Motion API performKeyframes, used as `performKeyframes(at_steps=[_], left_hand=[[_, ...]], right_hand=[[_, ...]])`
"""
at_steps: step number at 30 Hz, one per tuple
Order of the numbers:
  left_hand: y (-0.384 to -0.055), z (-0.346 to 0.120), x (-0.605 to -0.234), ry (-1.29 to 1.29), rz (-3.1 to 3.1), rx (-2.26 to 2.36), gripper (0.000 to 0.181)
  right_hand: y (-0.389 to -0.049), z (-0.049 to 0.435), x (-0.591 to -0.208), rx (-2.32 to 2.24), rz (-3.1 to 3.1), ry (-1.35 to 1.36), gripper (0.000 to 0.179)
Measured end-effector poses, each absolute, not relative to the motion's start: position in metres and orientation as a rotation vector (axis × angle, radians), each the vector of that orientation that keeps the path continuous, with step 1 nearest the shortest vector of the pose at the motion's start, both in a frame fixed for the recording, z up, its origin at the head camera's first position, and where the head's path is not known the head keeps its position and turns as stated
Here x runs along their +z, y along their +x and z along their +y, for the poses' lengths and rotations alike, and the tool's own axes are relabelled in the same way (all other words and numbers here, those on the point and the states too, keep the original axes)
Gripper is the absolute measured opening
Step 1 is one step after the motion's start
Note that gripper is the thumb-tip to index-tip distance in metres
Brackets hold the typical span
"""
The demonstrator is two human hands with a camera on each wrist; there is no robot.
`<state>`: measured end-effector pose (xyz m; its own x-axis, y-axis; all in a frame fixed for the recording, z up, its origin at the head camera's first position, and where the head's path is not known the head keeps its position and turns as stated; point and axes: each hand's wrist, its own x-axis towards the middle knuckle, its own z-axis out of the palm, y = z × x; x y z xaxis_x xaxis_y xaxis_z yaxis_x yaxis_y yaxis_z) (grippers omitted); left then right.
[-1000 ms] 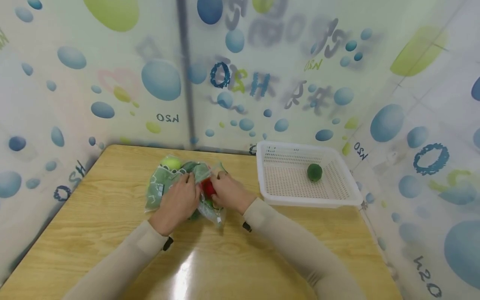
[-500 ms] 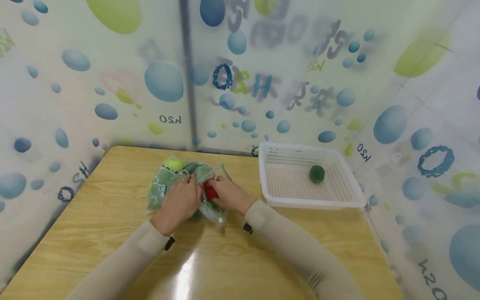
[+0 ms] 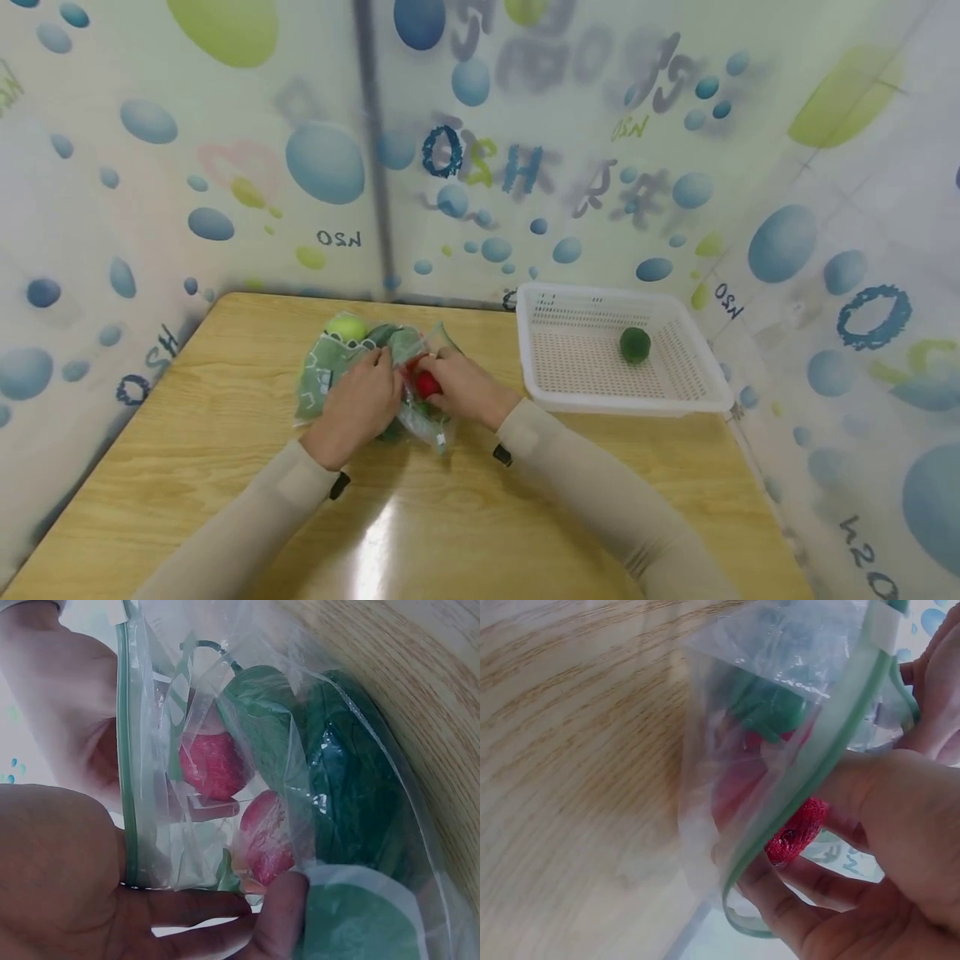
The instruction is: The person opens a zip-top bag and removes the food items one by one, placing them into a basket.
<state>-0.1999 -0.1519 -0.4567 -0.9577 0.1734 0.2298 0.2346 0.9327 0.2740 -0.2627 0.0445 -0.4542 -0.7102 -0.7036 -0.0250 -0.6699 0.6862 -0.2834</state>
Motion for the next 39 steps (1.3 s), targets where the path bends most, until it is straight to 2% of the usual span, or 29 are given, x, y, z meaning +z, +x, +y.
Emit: performKeyframes(at_steps=[10, 18, 24, 39], left_hand=[[-0.197, -0.150, -0.447, -0.265, -2.959, -0.465, 0.055], [-0.199, -0.151, -0.452, -0.258, -2.966, -0.484, 0.058], [-0.197, -0.150, -0.450, -0.242, -2.981, -0.480, 0.057], [-0.197, -0.151, -0.446, -0.218, -3.025, -0.459, 0.059]], right_hand=[[-0.260, 0.057, -0.441, -0.466, 2.765, -1.092, 0.057], [-0.256, 0.072, -0.428, -0.477, 2.817, -1.106, 0.046], [-0.255, 0.087, -0.404, -0.540, 2.831, -1.049, 0.047], [-0.278, 0.130, -0.377, -0.491, 2.920, -0.925, 0.049]])
